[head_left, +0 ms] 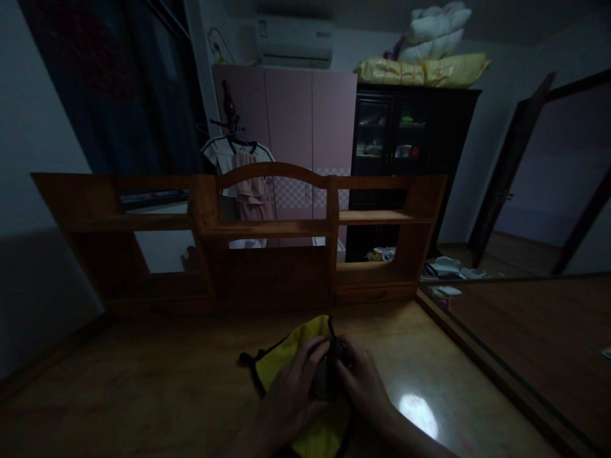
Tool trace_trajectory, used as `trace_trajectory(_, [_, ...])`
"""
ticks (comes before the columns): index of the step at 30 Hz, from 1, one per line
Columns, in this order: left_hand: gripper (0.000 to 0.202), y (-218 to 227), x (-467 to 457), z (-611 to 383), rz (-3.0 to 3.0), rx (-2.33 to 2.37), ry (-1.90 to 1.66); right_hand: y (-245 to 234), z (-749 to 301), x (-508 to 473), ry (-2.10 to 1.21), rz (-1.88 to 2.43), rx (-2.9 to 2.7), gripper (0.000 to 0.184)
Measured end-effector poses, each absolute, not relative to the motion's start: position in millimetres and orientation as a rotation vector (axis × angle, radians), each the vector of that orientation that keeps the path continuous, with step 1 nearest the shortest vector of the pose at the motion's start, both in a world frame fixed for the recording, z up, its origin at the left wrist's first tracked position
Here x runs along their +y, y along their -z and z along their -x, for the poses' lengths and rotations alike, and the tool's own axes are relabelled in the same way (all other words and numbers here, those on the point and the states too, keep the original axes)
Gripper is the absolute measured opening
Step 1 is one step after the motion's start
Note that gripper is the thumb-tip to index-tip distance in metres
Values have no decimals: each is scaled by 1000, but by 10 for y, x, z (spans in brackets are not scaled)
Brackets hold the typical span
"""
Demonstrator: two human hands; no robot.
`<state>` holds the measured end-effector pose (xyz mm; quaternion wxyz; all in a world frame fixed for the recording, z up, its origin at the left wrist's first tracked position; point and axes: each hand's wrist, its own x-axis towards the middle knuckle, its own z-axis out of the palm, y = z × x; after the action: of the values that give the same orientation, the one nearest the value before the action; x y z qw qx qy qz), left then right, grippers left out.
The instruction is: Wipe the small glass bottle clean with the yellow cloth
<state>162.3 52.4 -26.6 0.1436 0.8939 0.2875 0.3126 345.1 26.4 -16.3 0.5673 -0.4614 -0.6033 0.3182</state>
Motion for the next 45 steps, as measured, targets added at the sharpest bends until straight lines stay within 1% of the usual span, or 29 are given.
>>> trace_trajectory(3, [78, 259, 530, -1611, -2629, 792, -902, 213, -3423, 311, -870, 1040, -1317, 31])
trace_trajectory(6, [69, 257, 526, -1595, -2668, 825, -902, 289, -3390, 369, -1052, 1007, -1157, 41])
trace_trajectory(8, [70, 267, 527, -1589, -2694, 841, -913, 318, -3377, 387, -1183, 983, -1075, 46])
trace_trajectory(11, [76, 295, 534, -1592, -2755, 841, -955, 289, -3380, 373, -1363, 906, -1071, 46])
trace_trajectory(14, [79, 319, 537, -1605, -2820, 841, -1026, 217, -3402, 342, -1427, 862, -1129, 46])
trace_trajectory(17, [75, 327, 527, -1619, -2923, 771, -1111, 193, -3422, 335, -1361, 818, -1220, 46])
trace_trajectory(20, [68, 339, 516, -1630, -3006, 688, -1158, 247, -3438, 345, -1247, 805, -1269, 45])
trace_trajectory(22, [66, 357, 517, -1633, -3018, 663, -1175, 297, -3452, 348, -1176, 829, -1292, 44])
trace_trajectory(26, [68, 377, 526, -1631, -3019, 638, -1172, 346, -3490, 336, -1031, 896, -1394, 37])
trace_trajectory(31, [72, 290, 487, -1626, -2956, 634, -1149, 316, -3547, 337, -834, 1006, -1562, 22])
trace_trajectory(36, [76, 188, 444, -1609, -2932, 591, -1155, 345, -3590, 367, -734, 1074, -1719, 24])
trace_trajectory(40, [72, 192, 457, -1598, -2919, 628, -1174, 324, -3579, 332, -764, 1072, -1702, 27])
trace_trajectory(45, [77, 231, 471, -1591, -2897, 706, -1164, 142, -3493, 272, -898, 921, -1537, 23])
